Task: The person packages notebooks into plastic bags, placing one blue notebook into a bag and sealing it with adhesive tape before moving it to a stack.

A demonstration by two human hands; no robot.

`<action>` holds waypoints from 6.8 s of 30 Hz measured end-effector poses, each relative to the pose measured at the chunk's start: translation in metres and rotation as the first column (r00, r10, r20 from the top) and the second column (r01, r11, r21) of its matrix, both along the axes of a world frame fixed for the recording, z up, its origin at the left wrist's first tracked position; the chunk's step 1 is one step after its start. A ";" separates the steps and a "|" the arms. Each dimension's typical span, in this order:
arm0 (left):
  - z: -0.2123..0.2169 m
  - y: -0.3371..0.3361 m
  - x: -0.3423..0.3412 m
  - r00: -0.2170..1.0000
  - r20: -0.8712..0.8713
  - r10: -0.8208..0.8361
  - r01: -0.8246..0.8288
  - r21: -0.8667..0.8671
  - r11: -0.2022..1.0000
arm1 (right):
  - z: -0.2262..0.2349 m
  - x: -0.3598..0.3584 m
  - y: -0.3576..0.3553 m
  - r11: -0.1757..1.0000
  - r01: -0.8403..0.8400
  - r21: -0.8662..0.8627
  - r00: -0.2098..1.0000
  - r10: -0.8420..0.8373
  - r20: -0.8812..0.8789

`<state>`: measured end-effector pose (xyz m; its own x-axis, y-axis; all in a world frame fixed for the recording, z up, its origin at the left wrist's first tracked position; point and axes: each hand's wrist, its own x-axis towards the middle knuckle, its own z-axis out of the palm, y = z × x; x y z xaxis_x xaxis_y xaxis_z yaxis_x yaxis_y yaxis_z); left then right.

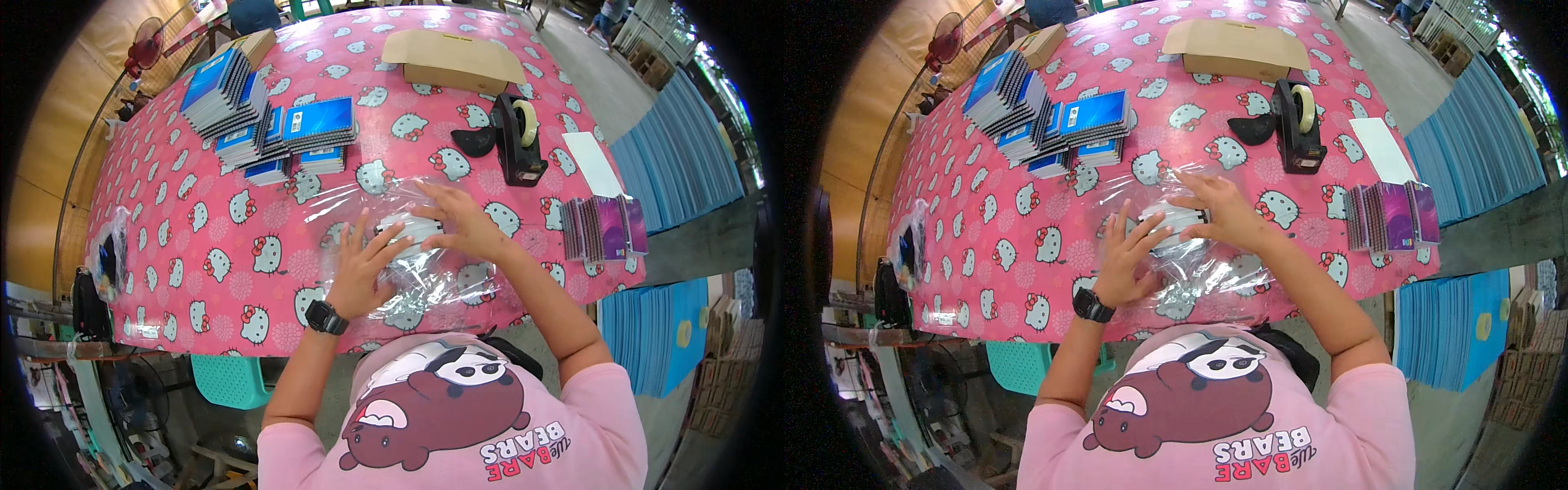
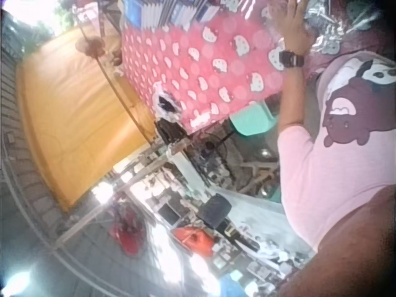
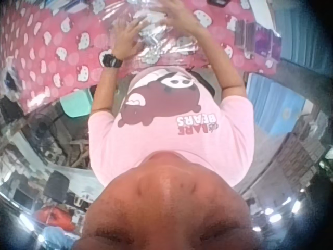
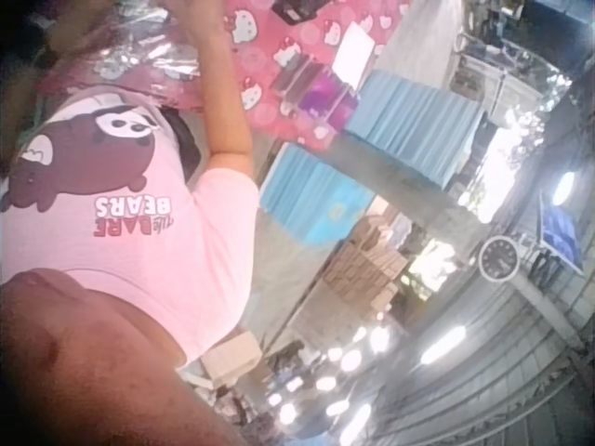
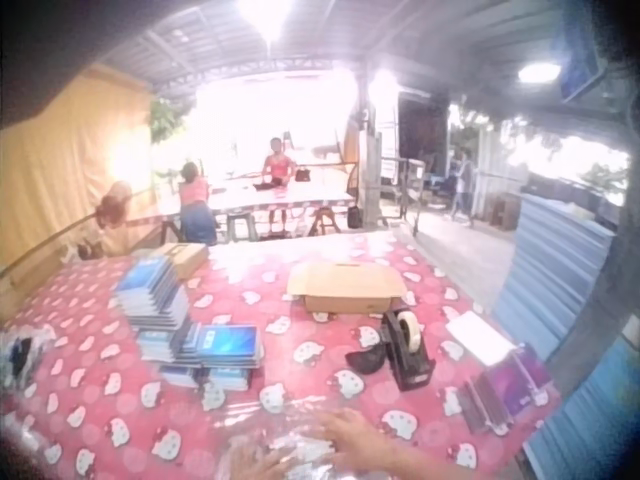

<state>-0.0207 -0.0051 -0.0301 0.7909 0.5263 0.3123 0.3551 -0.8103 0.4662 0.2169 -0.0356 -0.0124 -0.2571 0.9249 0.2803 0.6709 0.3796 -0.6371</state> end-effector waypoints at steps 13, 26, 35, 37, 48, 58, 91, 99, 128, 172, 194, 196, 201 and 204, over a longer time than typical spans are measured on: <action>0.014 0.008 0.004 0.989 -0.122 -0.086 0.078 -0.068 0.995 | -0.038 0.075 0.031 0.891 0.378 -0.252 0.796 -0.451 -0.402; 0.014 0.009 0.003 0.992 -0.070 -0.100 0.090 -0.133 0.987 | -0.052 0.202 0.023 0.688 0.706 -0.170 0.451 -0.621 -0.641; 0.012 0.010 0.012 0.988 -0.053 -0.147 0.139 -0.132 0.982 | -0.111 0.191 -0.005 0.663 -0.155 -0.732 0.022 -0.739 -0.673; 0.012 0.011 0.002 0.992 -0.074 -0.103 0.092 -0.134 0.987 | -0.050 0.095 0.015 0.750 -0.012 -0.661 0.298 -0.629 -0.718; 0.022 0.016 0.000 0.954 -0.233 -0.186 0.158 -0.136 0.978 | 0.040 -0.036 0.029 0.956 0.198 -0.217 0.947 -0.130 0.294; 0.000 0.029 -0.010 0.906 0.424 0.002 0.209 -0.452 0.867 | 0.011 0.036 0.012 0.860 0.304 -0.410 0.951 -0.298 0.082; 0.003 -0.007 0.010 0.972 0.202 0.116 -0.141 0.113 0.984 | 0.000 -0.012 -0.037 0.998 0.020 0.063 0.906 0.008 -0.423; -0.003 -0.012 0.006 0.972 0.169 0.162 -0.189 0.159 0.969 | -0.028 -0.014 -0.031 0.914 0.071 0.400 0.996 -0.087 0.022; -0.010 -0.009 0.028 0.855 0.443 0.269 -0.258 -0.086 0.962 | 0.018 -0.016 -0.021 0.991 0.038 0.131 0.989 -0.018 -0.146; 0.010 0.044 0.034 0.944 0.234 0.231 -0.202 -0.140 0.969 | 0.006 -0.028 0.030 0.970 -0.017 0.243 0.988 -0.020 0.152; -0.022 0.019 0.022 0.777 0.442 0.448 0.087 -0.781 0.619 | 0.012 -0.033 -0.023 0.939 -0.031 0.344 0.996 0.002 0.086; -0.009 0.020 0.016 0.851 0.382 0.359 -0.030 -0.648 0.761 | 0.008 -0.030 -0.025 0.919 -0.039 0.392 0.992 -0.012 0.126; 0.006 0.006 0.013 0.979 0.184 0.085 -0.097 0.058 0.994 | -0.006 -0.029 -0.025 0.877 -0.068 0.477 0.985 -0.016 0.169; -0.009 -0.002 0.016 0.977 0.191 0.092 -0.116 0.113 0.987 | -0.007 -0.029 -0.031 0.875 0.005 0.484 0.991 -0.071 0.117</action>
